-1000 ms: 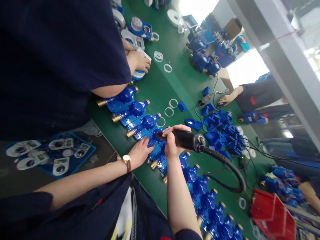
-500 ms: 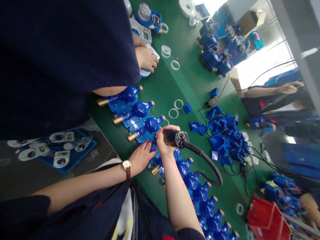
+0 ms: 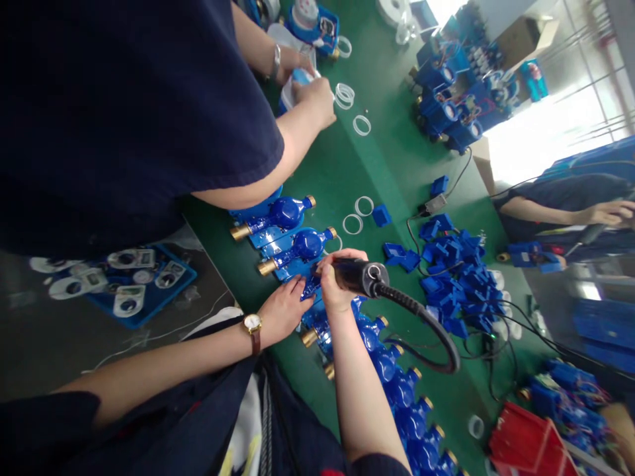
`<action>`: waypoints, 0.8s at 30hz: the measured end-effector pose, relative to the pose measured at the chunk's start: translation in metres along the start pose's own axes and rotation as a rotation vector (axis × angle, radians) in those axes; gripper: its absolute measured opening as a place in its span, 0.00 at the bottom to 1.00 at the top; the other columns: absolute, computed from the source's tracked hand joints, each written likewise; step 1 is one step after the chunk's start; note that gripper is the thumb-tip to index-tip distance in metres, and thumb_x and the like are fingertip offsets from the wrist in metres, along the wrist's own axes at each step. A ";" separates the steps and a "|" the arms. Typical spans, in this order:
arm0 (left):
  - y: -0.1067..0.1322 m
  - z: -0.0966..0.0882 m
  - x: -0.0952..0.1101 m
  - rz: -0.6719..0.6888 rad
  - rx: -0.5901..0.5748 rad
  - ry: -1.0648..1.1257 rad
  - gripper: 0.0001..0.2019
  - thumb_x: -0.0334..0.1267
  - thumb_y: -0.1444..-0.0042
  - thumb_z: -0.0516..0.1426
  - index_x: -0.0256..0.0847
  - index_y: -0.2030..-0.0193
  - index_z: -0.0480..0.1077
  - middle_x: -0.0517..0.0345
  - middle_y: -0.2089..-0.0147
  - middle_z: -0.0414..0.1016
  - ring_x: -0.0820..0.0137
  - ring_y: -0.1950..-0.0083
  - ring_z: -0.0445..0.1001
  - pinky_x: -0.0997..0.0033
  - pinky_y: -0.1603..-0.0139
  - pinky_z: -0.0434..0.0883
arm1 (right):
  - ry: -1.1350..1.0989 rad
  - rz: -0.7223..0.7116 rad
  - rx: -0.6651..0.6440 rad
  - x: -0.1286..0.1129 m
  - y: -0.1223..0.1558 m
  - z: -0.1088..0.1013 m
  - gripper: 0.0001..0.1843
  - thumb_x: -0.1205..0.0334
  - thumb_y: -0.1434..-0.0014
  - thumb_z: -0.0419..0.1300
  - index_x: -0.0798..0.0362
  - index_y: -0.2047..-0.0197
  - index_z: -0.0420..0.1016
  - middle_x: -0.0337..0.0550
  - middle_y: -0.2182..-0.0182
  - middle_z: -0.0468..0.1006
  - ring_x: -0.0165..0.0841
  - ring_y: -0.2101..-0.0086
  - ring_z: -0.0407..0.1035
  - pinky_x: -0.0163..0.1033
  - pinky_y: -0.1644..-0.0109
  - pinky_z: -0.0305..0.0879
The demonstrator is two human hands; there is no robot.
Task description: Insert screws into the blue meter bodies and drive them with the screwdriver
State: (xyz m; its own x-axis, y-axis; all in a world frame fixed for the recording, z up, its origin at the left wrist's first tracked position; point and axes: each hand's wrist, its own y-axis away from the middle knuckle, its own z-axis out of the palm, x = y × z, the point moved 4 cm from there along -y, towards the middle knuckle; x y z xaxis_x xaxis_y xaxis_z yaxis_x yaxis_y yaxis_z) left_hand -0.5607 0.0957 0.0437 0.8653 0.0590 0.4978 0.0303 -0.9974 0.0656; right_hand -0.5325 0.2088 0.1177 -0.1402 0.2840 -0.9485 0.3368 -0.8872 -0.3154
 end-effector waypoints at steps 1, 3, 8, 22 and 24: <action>0.000 -0.001 0.000 -0.001 0.004 -0.001 0.14 0.31 0.42 0.51 0.42 0.51 0.72 0.40 0.41 0.63 0.54 0.38 0.58 0.56 0.44 0.64 | -0.005 0.001 -0.006 0.002 0.000 0.000 0.11 0.60 0.49 0.61 0.48 0.65 0.62 0.27 0.80 0.67 0.26 0.80 0.66 0.37 0.72 0.66; -0.001 -0.003 0.000 -0.004 0.007 -0.008 0.14 0.32 0.42 0.51 0.42 0.52 0.72 0.40 0.42 0.63 0.53 0.38 0.59 0.56 0.45 0.64 | -0.022 -0.012 -0.016 0.004 -0.001 -0.001 0.11 0.61 0.49 0.61 0.49 0.64 0.62 0.28 0.80 0.67 0.26 0.80 0.66 0.36 0.72 0.66; -0.005 -0.005 -0.003 -0.012 -0.045 -0.037 0.15 0.36 0.44 0.55 0.43 0.50 0.71 0.42 0.42 0.63 0.52 0.38 0.58 0.55 0.45 0.64 | -0.063 -0.020 -0.019 0.009 -0.004 0.000 0.13 0.62 0.50 0.63 0.50 0.64 0.62 0.29 0.80 0.69 0.25 0.81 0.65 0.36 0.73 0.65; -0.005 -0.068 -0.058 -0.115 0.143 -0.108 0.16 0.31 0.43 0.51 0.44 0.49 0.71 0.43 0.40 0.59 0.54 0.37 0.55 0.50 0.40 0.59 | -0.109 -0.020 0.090 -0.015 -0.004 0.005 0.13 0.60 0.49 0.62 0.49 0.62 0.62 0.28 0.79 0.67 0.25 0.80 0.66 0.37 0.70 0.67; -0.011 -0.064 -0.066 -0.077 0.049 -0.112 0.15 0.32 0.42 0.51 0.44 0.50 0.71 0.43 0.43 0.62 0.56 0.41 0.59 0.53 0.43 0.63 | -0.070 -0.001 0.112 -0.009 0.000 0.008 0.13 0.61 0.49 0.61 0.49 0.63 0.61 0.28 0.80 0.67 0.26 0.80 0.66 0.37 0.70 0.67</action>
State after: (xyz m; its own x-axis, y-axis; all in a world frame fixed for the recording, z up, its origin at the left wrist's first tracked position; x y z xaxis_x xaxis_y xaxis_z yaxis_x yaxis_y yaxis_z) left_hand -0.6506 0.1055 0.0657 0.9099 0.1335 0.3927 0.1212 -0.9910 0.0562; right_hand -0.5390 0.2028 0.1266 -0.2066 0.2624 -0.9426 0.2315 -0.9229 -0.3077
